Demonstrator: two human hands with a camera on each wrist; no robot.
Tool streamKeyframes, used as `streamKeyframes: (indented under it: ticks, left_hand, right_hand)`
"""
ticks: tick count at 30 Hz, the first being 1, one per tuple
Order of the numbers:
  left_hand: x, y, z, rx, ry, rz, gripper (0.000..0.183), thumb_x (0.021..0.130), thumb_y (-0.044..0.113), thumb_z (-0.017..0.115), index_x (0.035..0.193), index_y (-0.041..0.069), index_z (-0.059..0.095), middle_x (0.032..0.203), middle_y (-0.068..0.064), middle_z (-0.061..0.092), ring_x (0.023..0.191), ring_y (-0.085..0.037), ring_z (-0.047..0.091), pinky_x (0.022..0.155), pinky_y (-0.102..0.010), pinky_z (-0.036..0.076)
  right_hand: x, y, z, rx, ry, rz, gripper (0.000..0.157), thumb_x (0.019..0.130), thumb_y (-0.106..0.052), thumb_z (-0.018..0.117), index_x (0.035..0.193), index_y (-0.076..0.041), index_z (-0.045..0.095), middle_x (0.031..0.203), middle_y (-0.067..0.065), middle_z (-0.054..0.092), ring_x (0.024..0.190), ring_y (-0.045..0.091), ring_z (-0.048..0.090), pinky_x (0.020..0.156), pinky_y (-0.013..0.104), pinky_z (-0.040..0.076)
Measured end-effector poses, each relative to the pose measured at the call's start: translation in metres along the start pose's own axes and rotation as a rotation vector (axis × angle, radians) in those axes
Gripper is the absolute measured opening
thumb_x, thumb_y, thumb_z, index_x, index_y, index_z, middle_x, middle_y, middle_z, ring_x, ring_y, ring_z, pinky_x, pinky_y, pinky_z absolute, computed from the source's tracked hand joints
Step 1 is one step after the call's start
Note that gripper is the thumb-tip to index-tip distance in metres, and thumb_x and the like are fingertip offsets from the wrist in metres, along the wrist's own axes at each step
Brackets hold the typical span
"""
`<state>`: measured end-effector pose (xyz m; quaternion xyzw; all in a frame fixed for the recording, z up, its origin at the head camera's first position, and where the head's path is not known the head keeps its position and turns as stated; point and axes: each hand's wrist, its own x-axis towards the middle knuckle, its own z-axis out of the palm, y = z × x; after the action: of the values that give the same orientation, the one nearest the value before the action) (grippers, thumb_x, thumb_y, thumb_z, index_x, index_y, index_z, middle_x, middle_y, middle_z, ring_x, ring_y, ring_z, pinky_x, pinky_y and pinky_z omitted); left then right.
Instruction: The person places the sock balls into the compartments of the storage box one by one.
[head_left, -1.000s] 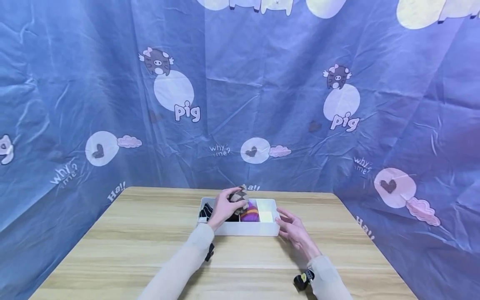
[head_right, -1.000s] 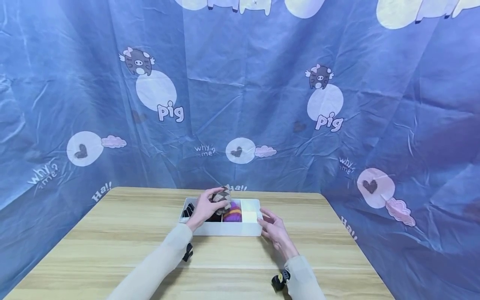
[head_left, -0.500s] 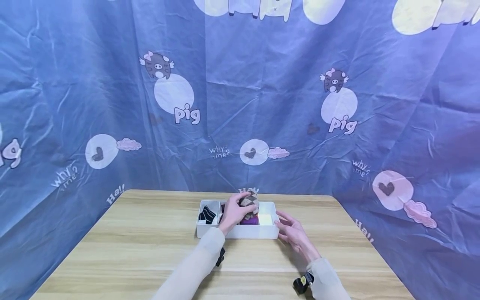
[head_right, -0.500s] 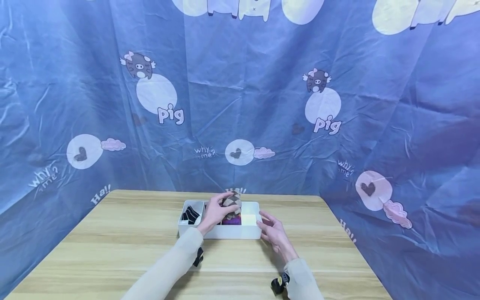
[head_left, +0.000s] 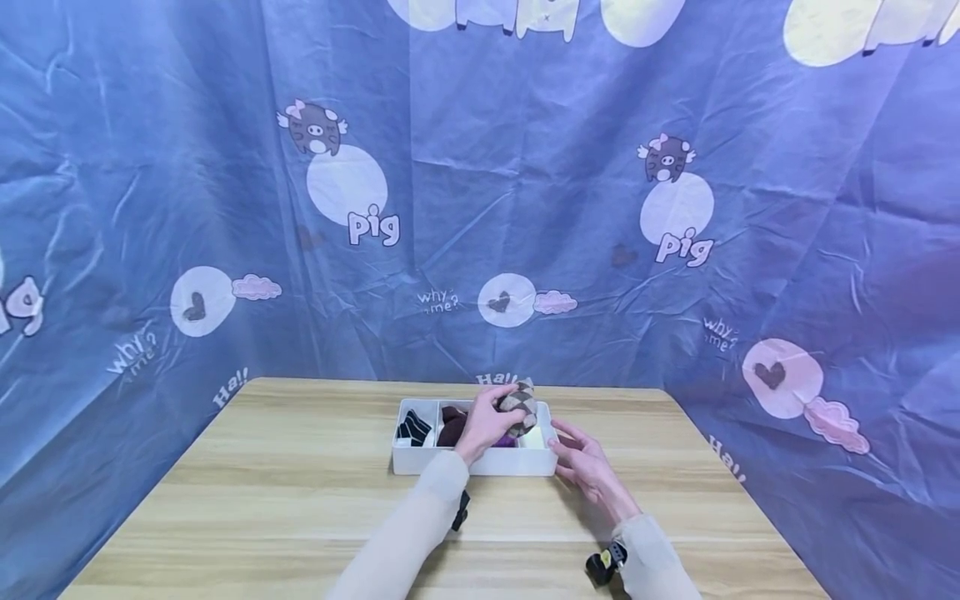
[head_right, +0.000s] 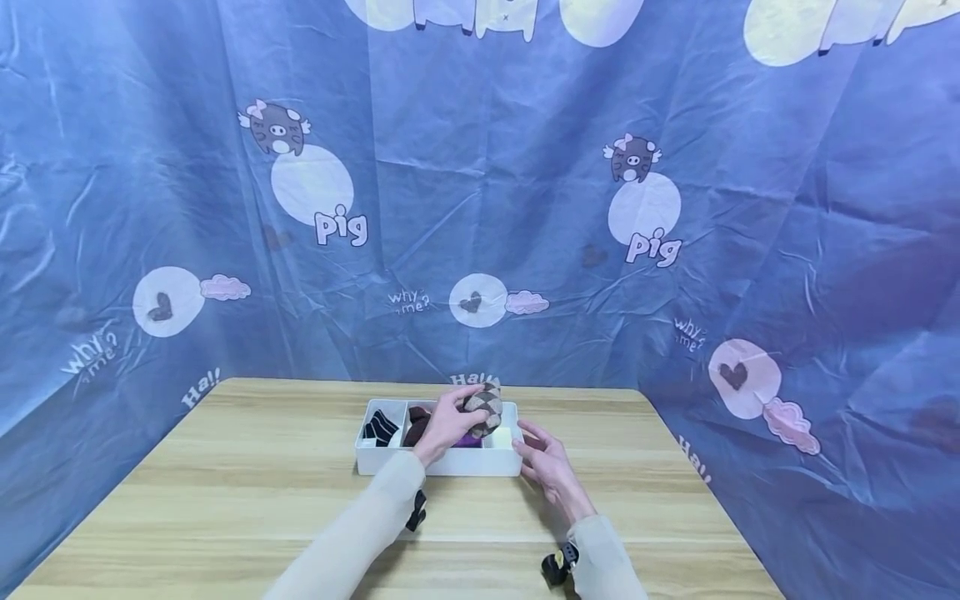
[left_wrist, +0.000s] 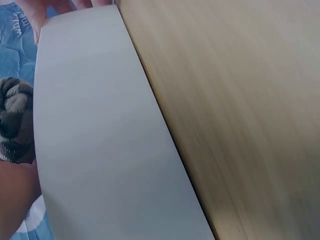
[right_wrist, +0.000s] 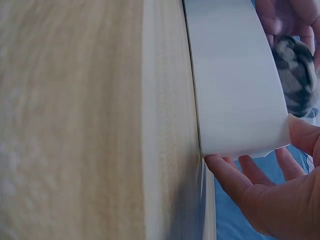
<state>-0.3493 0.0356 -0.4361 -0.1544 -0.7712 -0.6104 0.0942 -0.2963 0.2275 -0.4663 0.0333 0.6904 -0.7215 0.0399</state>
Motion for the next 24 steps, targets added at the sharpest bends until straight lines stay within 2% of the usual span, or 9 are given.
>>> streamKeyframes:
  ticks: [4, 9, 13, 17, 24]
  left_hand:
    - [0.001, 0.005, 0.009, 0.015, -0.012, 0.035, 0.049, 0.073, 0.017, 0.081, 0.121, 0.013, 0.069, 0.125, -0.009, 0.064, 0.111, -0.022, 0.059, 0.098, -0.038, 0.048]
    - [-0.002, 0.005, 0.016, 0.155, 0.015, 0.042, 0.039, 0.070, 0.027, 0.085, 0.107, 0.021, 0.072, 0.116, 0.000, 0.068, 0.108, -0.017, 0.059, 0.095, -0.035, 0.047]
    - [-0.005, 0.003, 0.018, 0.245, 0.047, 0.072, 0.040, 0.069, 0.033, 0.087, 0.105, 0.021, 0.072, 0.109, 0.000, 0.068, 0.104, -0.018, 0.059, 0.092, -0.035, 0.047]
    - [-0.006, 0.002, 0.019, 0.313, 0.012, 0.092, 0.045, 0.070, 0.036, 0.086, 0.110, 0.020, 0.072, 0.109, -0.001, 0.065, 0.101, -0.017, 0.057, 0.089, -0.032, 0.046]
    - [-0.009, 0.001, 0.022, 0.349, -0.066, 0.091, 0.049, 0.074, 0.038, 0.084, 0.118, 0.020, 0.070, 0.117, -0.003, 0.063, 0.108, -0.019, 0.055, 0.092, -0.035, 0.045]
  right_hand:
    - [0.001, -0.002, 0.000, 0.001, 0.010, -0.015, 0.057, 0.096, -0.008, 0.059, 0.149, -0.003, 0.038, 0.143, 0.031, 0.040, 0.107, 0.027, 0.062, 0.096, 0.044, 0.053]
    - [0.001, 0.000, 0.001, 0.008, 0.012, -0.018, 0.056, 0.096, -0.005, 0.059, 0.148, -0.003, 0.039, 0.138, 0.030, 0.046, 0.104, 0.026, 0.064, 0.092, 0.045, 0.055]
    - [0.001, 0.003, 0.003, 0.020, 0.022, -0.028, 0.055, 0.095, -0.005, 0.059, 0.147, -0.003, 0.040, 0.138, 0.029, 0.047, 0.104, 0.027, 0.064, 0.092, 0.044, 0.055]
    - [0.002, 0.003, 0.004, 0.014, 0.017, -0.029, 0.055, 0.096, -0.005, 0.059, 0.148, -0.003, 0.039, 0.141, 0.031, 0.044, 0.107, 0.028, 0.063, 0.093, 0.044, 0.055]
    - [0.003, 0.001, 0.001, 0.019, 0.015, -0.010, 0.058, 0.095, -0.005, 0.060, 0.148, -0.004, 0.039, 0.141, 0.030, 0.044, 0.104, 0.025, 0.064, 0.093, 0.042, 0.055]
